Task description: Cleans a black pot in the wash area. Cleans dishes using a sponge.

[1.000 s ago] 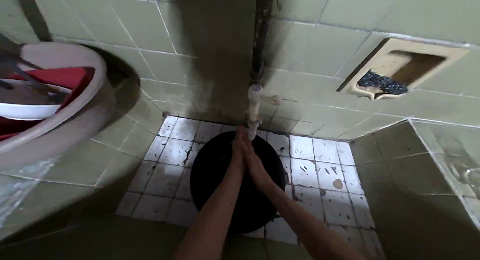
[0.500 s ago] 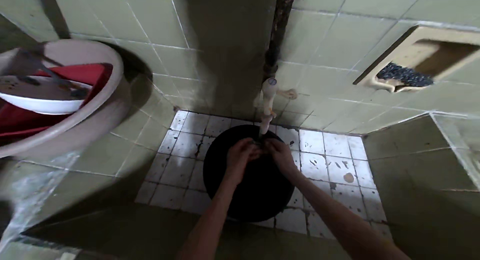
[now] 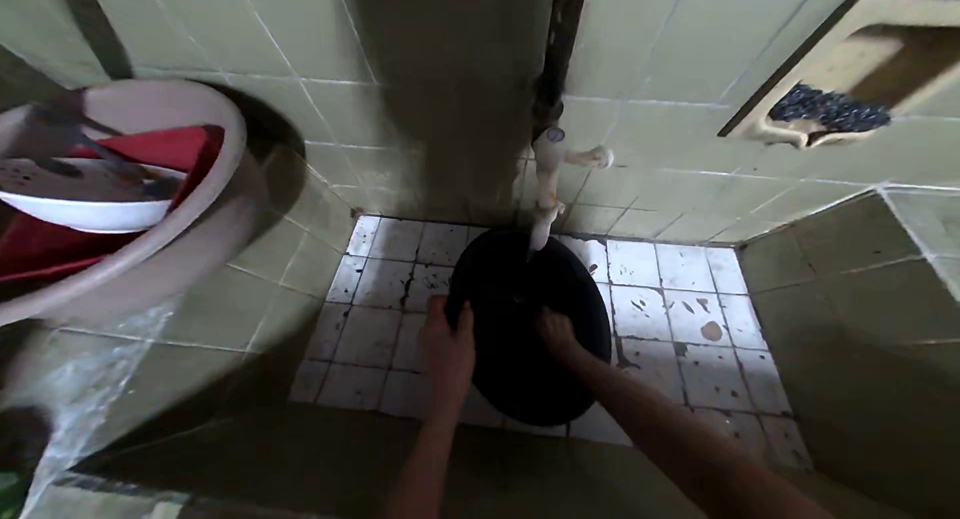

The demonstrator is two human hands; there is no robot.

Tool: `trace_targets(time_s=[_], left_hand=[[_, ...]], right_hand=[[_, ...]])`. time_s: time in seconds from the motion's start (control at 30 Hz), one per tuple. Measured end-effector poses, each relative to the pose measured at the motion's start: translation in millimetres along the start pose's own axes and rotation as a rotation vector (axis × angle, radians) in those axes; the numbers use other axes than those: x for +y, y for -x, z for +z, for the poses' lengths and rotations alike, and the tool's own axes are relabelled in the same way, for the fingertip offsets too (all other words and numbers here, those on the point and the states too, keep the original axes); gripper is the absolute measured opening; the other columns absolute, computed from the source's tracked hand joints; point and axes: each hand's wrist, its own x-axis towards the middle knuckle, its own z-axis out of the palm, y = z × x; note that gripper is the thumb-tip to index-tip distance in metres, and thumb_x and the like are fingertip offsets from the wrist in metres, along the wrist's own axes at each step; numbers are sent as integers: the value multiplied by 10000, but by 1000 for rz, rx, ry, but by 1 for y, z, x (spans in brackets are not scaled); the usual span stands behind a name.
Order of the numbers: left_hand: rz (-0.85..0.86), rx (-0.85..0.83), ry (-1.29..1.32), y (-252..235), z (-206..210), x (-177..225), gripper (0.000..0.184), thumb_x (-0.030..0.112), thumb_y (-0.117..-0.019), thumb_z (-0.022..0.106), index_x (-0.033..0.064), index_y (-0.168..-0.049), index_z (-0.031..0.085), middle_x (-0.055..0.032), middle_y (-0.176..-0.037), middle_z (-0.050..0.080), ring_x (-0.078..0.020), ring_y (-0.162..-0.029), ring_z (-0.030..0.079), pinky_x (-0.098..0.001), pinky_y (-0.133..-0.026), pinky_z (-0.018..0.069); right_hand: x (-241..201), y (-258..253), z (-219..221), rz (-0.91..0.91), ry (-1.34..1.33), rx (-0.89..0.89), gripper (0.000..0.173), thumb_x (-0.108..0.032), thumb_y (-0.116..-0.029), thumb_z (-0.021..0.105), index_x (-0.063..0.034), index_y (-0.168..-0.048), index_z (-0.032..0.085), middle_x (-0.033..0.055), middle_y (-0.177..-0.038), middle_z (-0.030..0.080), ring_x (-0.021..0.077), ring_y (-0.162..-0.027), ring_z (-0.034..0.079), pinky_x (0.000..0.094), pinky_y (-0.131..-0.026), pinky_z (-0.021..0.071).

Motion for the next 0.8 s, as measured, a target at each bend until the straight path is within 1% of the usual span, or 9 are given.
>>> trace_targets(time_s=[0.1, 0.2, 0.27, 0.4, 0.5, 0.57, 0.63, 0.7, 0.8], left_hand=[[33, 38, 17, 0, 6, -5, 301, 206, -1035, 616, -44, -1203, 607, -221, -985, 670, -345, -906, 663, -542, -815, 538], [6, 15, 48, 5, 5, 3, 342, 189, -1039, 603, -39, -1293, 578, -240, -1125, 660, -360, -1042, 649, -556, -916, 516], [39, 3, 20, 14, 5, 9, 340, 200, -1035, 612, -6, -1305, 603, -218, -1100, 685, -349, -1027, 668, -556, -902, 527], [171, 53, 32, 16, 13, -3, 353, 149, -1014, 637, -34, -1315, 622, -211, -1080, 713, -318, -974, 700, -502, -875, 557], [210, 87, 15, 15, 16, -4, 341, 142, -1021, 623, -44, -1308, 623, -218, -1062, 713, -323, -959, 704, -501, -865, 562], [196, 93, 21, 12, 16, -5, 322, 151, -1028, 613, -35, -1292, 626, -212, -1050, 711, -326, -948, 701, -520, -857, 559], [179, 85, 34, 12, 17, -2, 319, 168, -1034, 612, -34, -1280, 621, -212, -1044, 705, -324, -934, 696, -524, -848, 556], [172, 79, 53, 14, 15, 0, 325, 197, -1032, 618, -19, -1275, 632, -194, -1063, 706, -304, -957, 692, -514, -868, 551], [155, 91, 127, 14, 18, 2, 351, 232, -1035, 616, -27, -1268, 657, -192, -1136, 707, -307, -1050, 679, -523, -942, 524]], right_hand=[[-49, 57, -14, -15, -241, -260, 431, -85, -1063, 491, 58, -1468, 469, 290, -1493, 485, 463, -1366, 489, 590, -1112, 390], [-71, 48, -32, -449, -342, -173, 351, -100, -1043, 547, 75, -1345, 577, 302, -1332, 598, 447, -1242, 580, 577, -1070, 434], [-82, 23, -56, -521, -357, -26, 278, -64, -974, 649, 83, -1210, 650, 284, -1189, 660, 420, -1127, 640, 567, -997, 491], [-45, -35, -80, -419, -91, 237, 274, -97, -912, 717, 29, -1156, 712, 261, -1177, 682, 443, -1146, 629, 618, -994, 465], [16, -44, -49, -141, -184, 221, 342, -178, -962, 659, -35, -1273, 670, 247, -1241, 662, 455, -1162, 625, 664, -928, 486], [34, -23, -12, -60, -243, 210, 324, -251, -990, 642, -37, -1226, 695, 251, -1163, 691, 463, -1107, 646, 668, -895, 488], [24, 9, 12, 28, -445, 76, 385, -323, -1045, 571, -38, -1285, 669, 235, -1237, 677, 413, -1179, 634, 610, -993, 476], [-8, 46, 17, 24, -893, -55, 383, -249, -1042, 601, 13, -1322, 623, 202, -1285, 648, 280, -1183, 619, 447, -1042, 474], [-65, 83, -14, -149, -1441, -75, 309, -238, -1076, 522, 9, -1231, 625, 73, -1044, 682, 88, -899, 649, 272, -817, 551]])
